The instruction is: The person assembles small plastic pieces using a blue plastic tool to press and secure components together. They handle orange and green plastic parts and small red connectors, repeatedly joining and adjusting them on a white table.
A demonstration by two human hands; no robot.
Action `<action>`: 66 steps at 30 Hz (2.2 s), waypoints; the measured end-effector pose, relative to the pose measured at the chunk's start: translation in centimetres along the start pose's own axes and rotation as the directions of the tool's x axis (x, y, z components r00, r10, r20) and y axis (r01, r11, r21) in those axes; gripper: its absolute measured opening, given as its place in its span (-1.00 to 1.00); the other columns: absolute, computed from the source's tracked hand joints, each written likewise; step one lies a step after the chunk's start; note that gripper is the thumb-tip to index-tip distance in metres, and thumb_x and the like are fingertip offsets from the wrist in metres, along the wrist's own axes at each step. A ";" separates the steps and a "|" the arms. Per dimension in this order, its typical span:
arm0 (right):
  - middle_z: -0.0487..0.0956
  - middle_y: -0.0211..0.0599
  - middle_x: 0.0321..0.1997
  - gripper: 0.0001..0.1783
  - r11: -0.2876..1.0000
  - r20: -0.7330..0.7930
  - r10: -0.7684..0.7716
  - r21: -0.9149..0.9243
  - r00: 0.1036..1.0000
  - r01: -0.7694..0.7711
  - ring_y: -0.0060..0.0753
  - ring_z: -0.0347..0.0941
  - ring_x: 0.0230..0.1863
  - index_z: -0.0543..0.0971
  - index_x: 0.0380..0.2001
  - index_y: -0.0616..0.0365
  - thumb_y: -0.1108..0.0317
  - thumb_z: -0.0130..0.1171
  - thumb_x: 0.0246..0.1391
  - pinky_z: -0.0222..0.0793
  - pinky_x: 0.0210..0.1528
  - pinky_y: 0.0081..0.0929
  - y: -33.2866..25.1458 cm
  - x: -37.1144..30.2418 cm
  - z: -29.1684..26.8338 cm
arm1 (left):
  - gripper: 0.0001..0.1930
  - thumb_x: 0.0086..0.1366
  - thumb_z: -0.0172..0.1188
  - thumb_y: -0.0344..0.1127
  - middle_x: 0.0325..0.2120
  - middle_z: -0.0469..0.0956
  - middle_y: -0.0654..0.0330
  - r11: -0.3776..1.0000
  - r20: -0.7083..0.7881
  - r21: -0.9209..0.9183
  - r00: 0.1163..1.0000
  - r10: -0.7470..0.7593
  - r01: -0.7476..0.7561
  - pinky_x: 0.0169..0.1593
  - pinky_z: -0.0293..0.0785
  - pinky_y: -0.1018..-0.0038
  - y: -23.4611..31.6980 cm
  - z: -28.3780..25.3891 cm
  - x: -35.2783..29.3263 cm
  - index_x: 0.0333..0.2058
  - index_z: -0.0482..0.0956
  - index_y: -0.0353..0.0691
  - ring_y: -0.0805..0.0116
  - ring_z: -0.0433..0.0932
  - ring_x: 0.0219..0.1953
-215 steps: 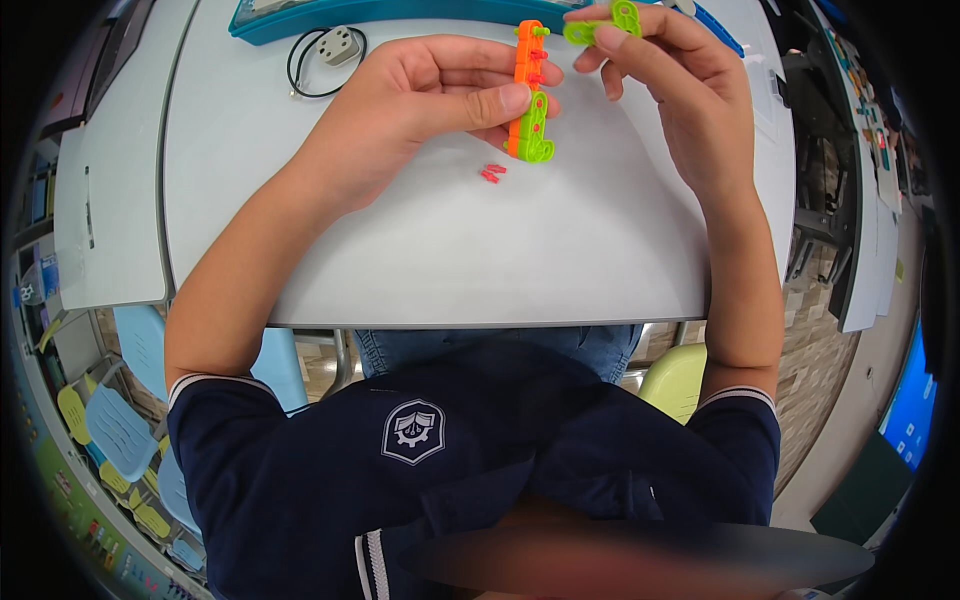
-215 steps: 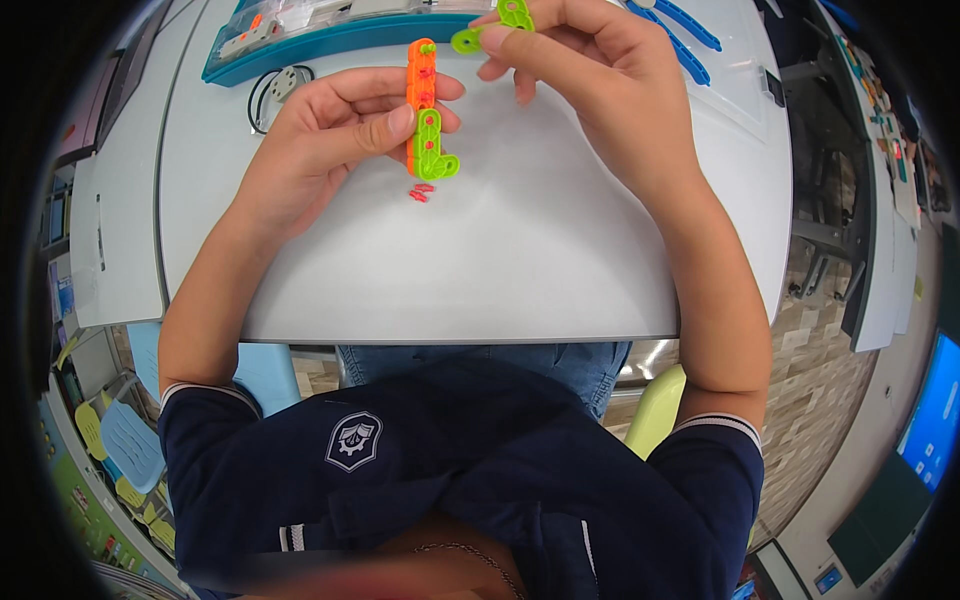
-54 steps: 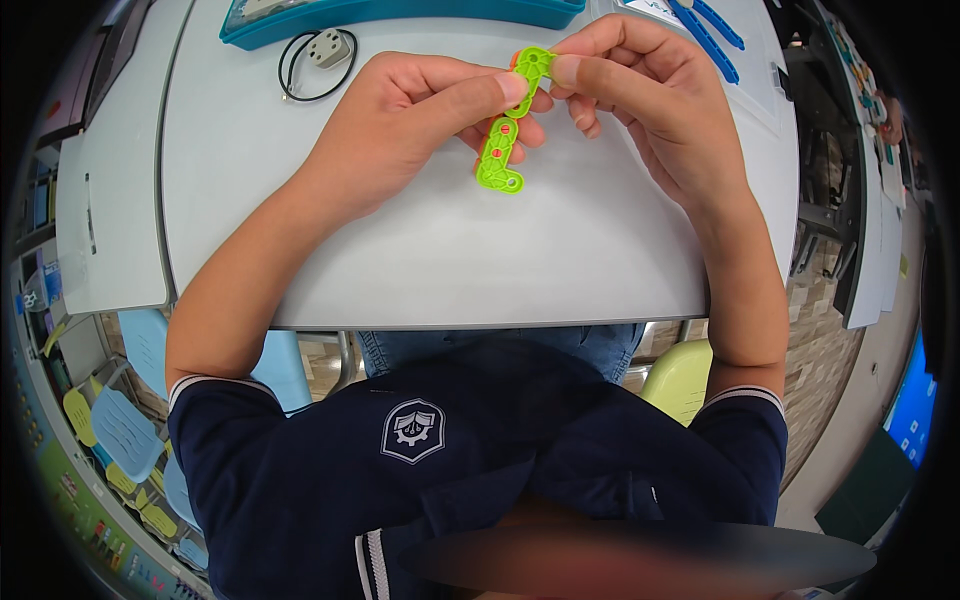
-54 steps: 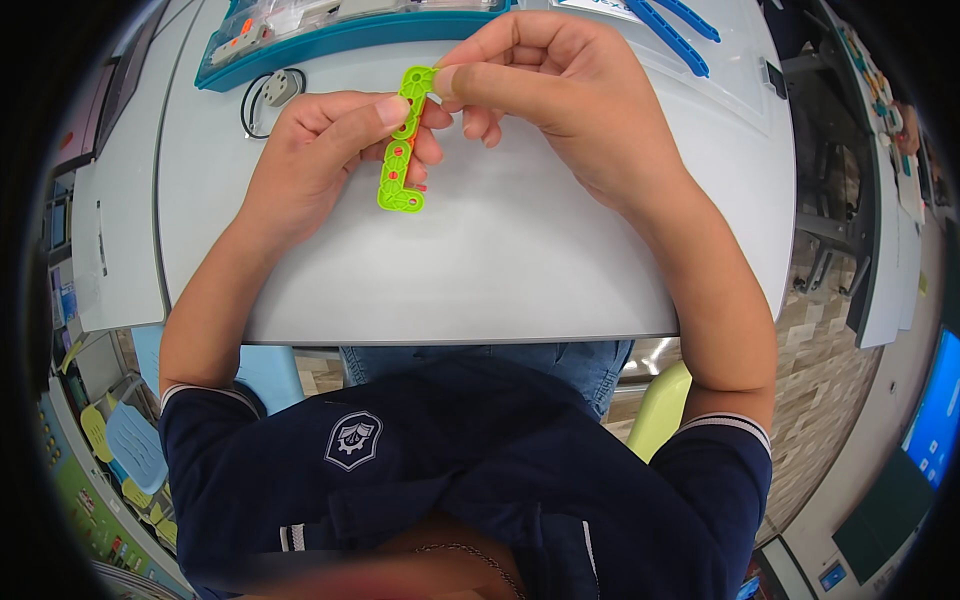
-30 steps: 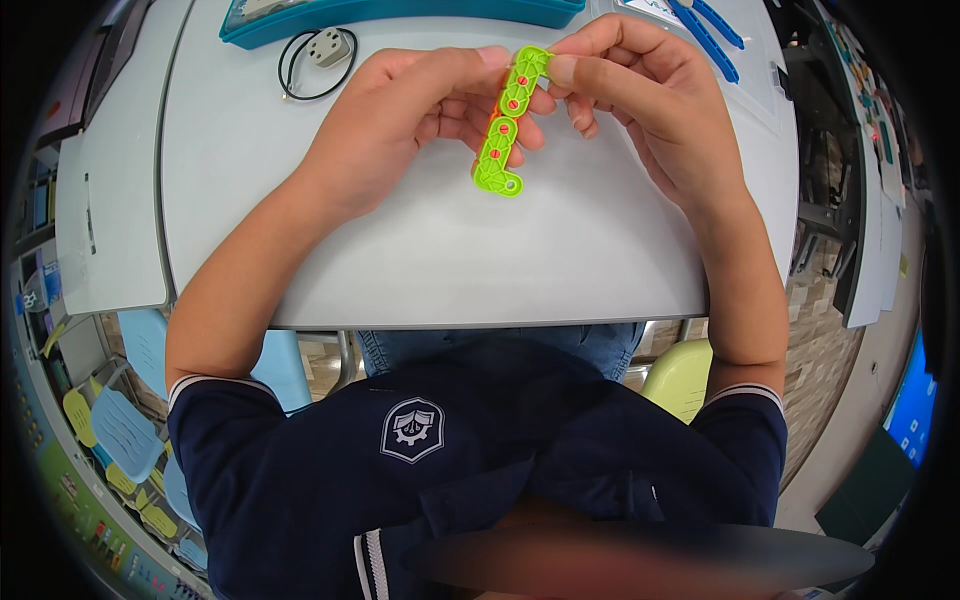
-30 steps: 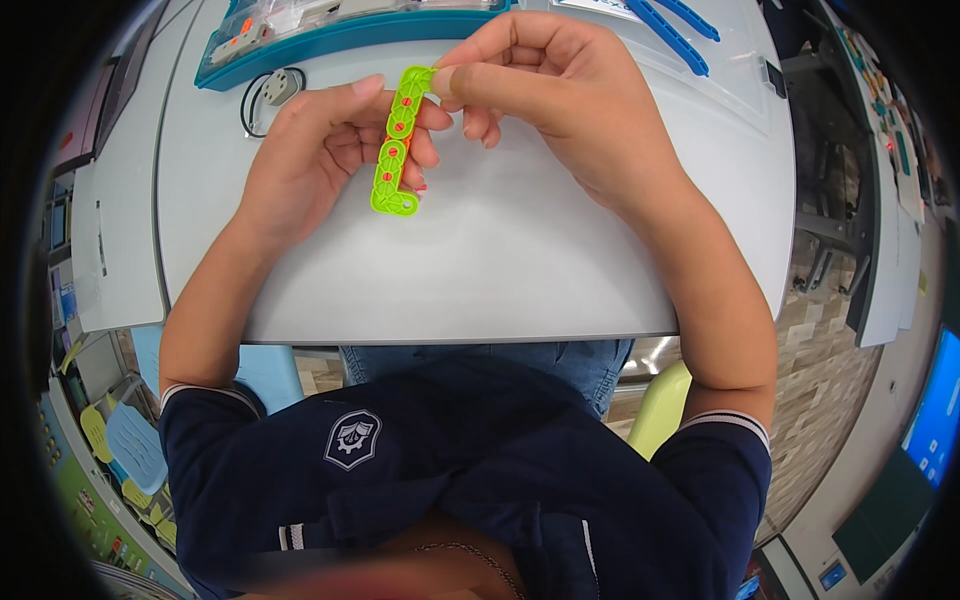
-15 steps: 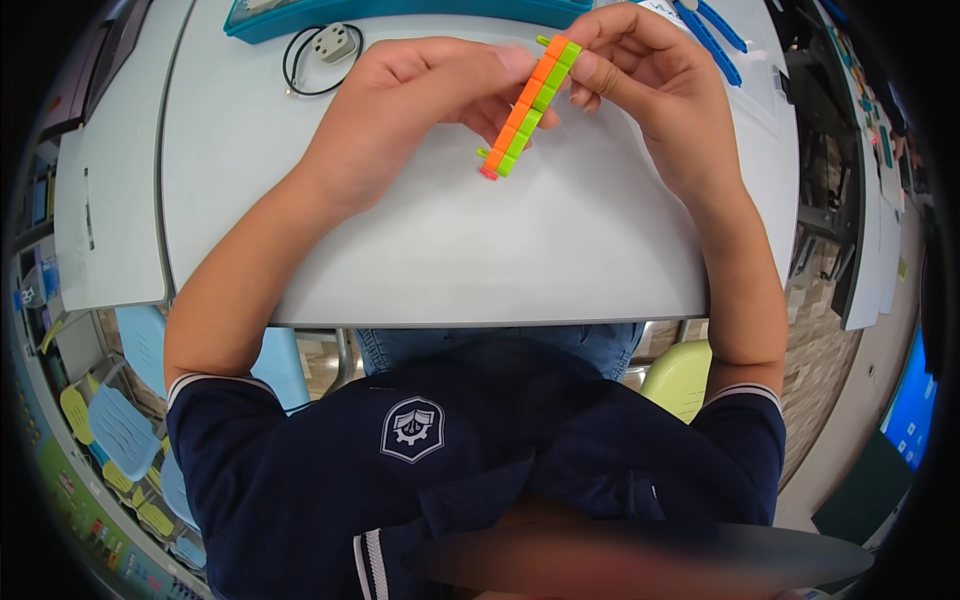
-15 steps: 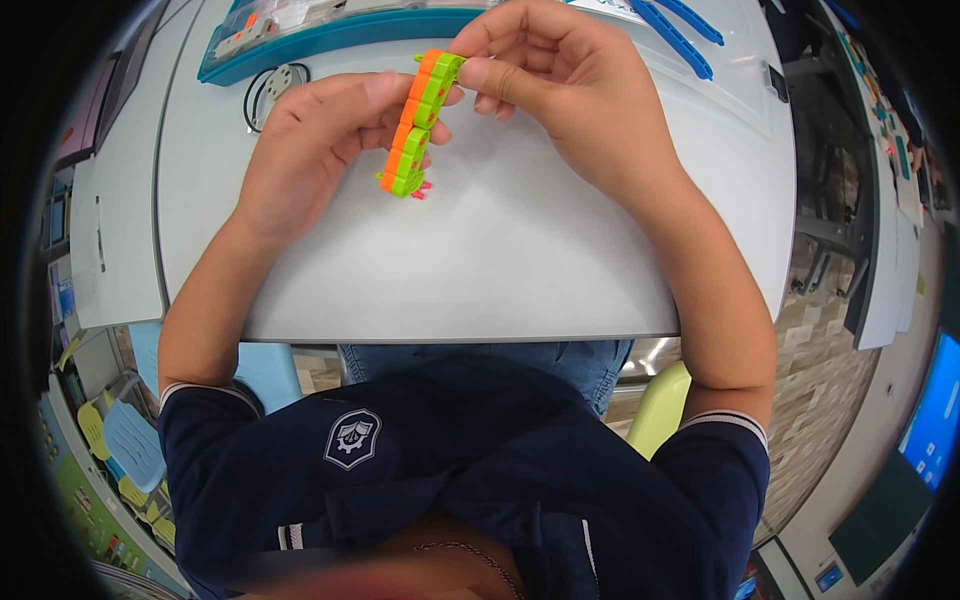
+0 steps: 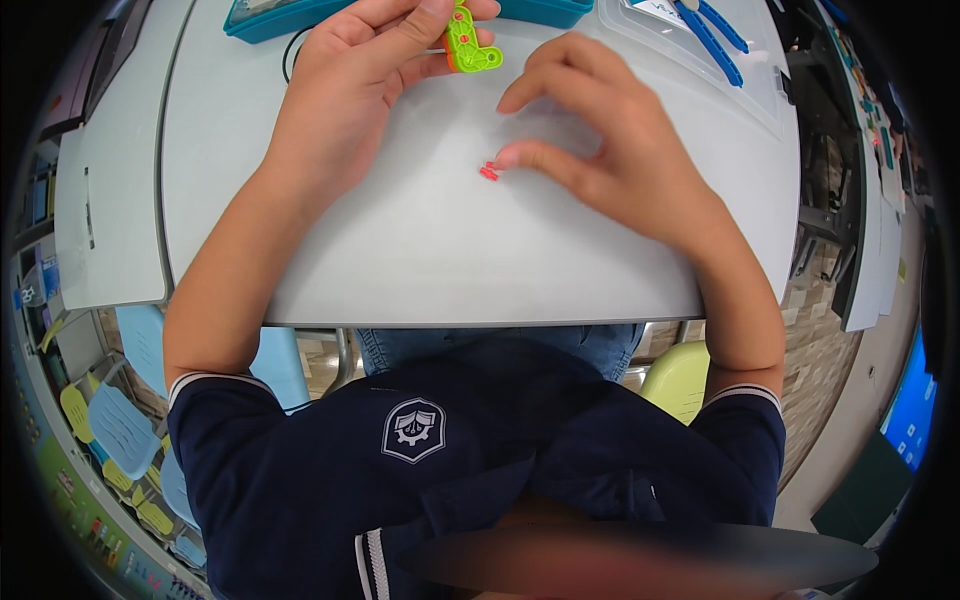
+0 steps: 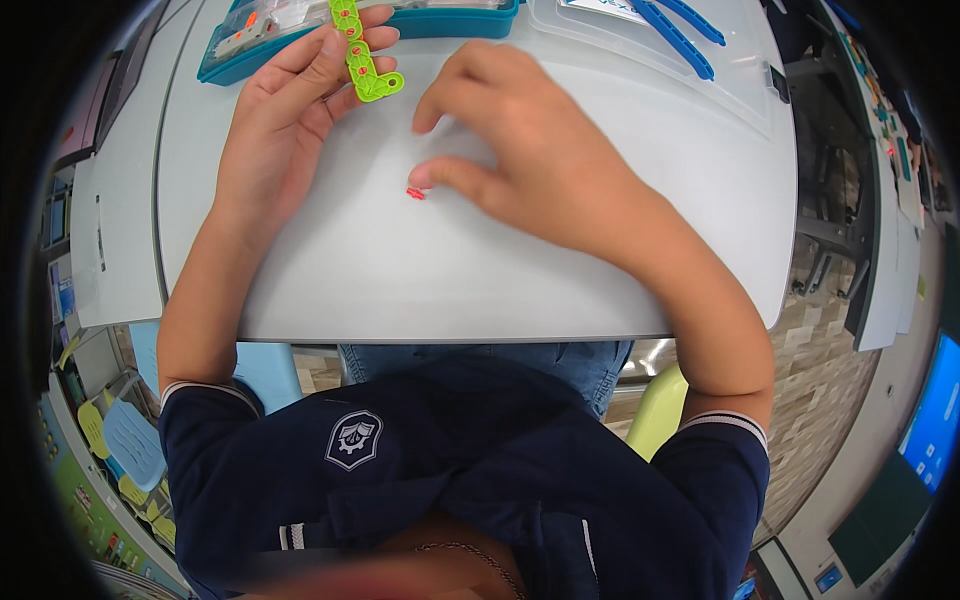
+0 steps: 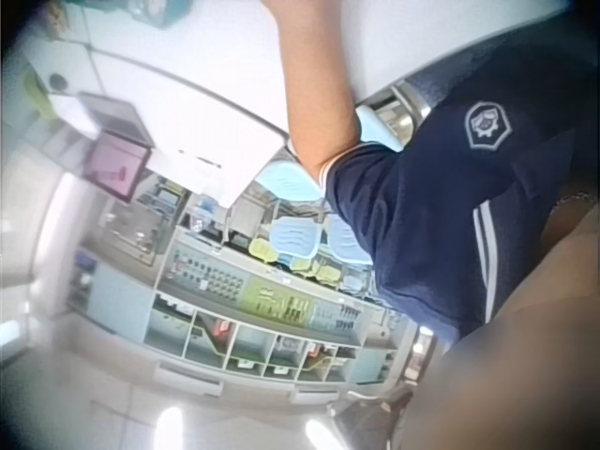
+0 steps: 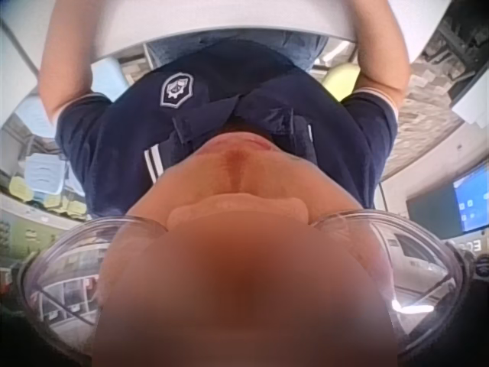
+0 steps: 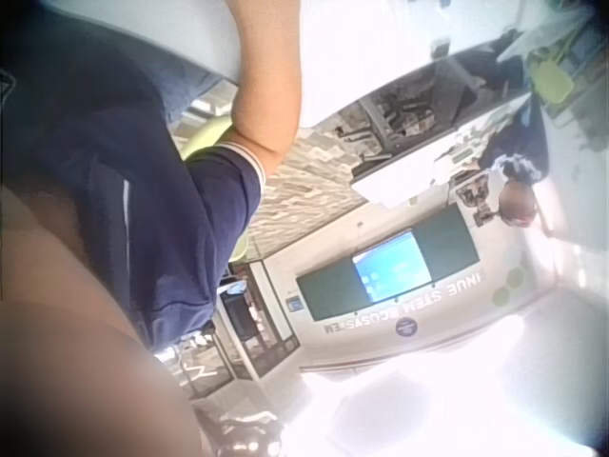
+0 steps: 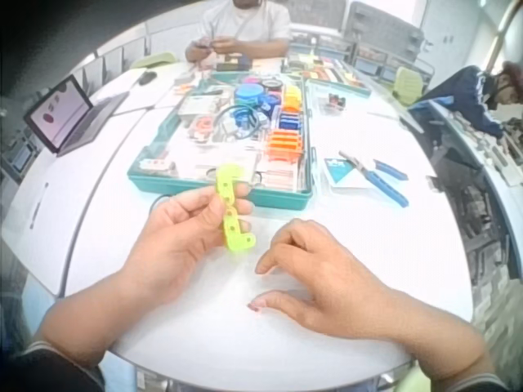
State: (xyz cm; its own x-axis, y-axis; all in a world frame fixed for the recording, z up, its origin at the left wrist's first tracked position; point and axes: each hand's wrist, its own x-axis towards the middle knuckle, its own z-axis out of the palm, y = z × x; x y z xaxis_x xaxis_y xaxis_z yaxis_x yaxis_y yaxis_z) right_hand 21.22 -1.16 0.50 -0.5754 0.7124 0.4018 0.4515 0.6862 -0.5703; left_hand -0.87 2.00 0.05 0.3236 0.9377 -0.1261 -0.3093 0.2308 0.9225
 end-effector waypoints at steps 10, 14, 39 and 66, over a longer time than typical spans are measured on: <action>0.47 -0.24 -0.31 -0.81 0.998 0.105 0.048 0.043 0.993 -0.053 -0.12 0.40 -0.16 0.53 -0.39 0.17 0.43 0.37 -0.05 0.38 -0.11 -0.25 -0.4 -0.3 1.3 | -0.60 0.45 0.09 -0.27 -0.08 0.60 0.09 0.999 0.035 -0.038 0.999 0.001 0.000 0.10 0.52 0.38 -0.4 0.1 -0.1 0.16 0.42 -0.38 0.32 0.60 -0.04; 0.47 -0.22 -0.35 -0.84 0.999 0.078 0.042 0.017 0.996 -0.043 -0.09 0.41 -0.19 0.52 -0.41 0.19 0.46 0.33 -0.03 0.38 -0.11 -0.23 -0.1 -0.3 1.3 | -0.60 0.45 0.09 -0.27 -0.11 0.60 0.11 0.998 0.007 -0.024 0.998 -0.064 0.064 0.05 0.52 0.42 -0.2 0.4 0.1 0.16 0.41 -0.38 0.36 0.59 -0.07; 0.54 -0.21 -0.33 -0.84 0.994 -0.075 0.074 -0.079 0.994 -0.079 -0.08 0.52 -0.28 0.53 -0.33 0.19 0.60 0.24 -0.02 0.46 -0.24 -0.25 0.5 0.0 0.1 | -0.55 0.47 0.05 -0.10 -0.03 0.62 0.16 0.965 0.131 0.243 0.989 0.067 -0.098 0.17 0.44 0.39 -1.1 -0.4 0.0 0.18 0.46 -0.29 0.40 0.60 0.00; 0.51 -0.46 -0.49 -0.75 0.881 0.155 0.201 0.404 0.967 -0.248 -0.66 0.35 -0.46 0.59 -0.28 0.22 0.25 0.10 0.32 0.27 -0.39 -0.64 0.5 0.3 -2.4 | -0.55 0.45 0.06 0.01 -0.27 0.67 0.16 0.967 0.411 0.256 0.904 -0.120 0.012 -0.19 0.53 0.56 -0.4 1.0 -0.9 -0.02 0.60 -0.31 0.49 0.63 -0.29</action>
State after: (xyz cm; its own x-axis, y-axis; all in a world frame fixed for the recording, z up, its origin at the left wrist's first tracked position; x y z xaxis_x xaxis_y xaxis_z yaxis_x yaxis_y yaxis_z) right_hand 22.86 -0.26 2.07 -0.5717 0.8041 0.1629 0.2645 0.3686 -0.8912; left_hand -0.20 0.78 0.19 0.6971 0.7131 -0.0745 -0.0666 0.1679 0.9836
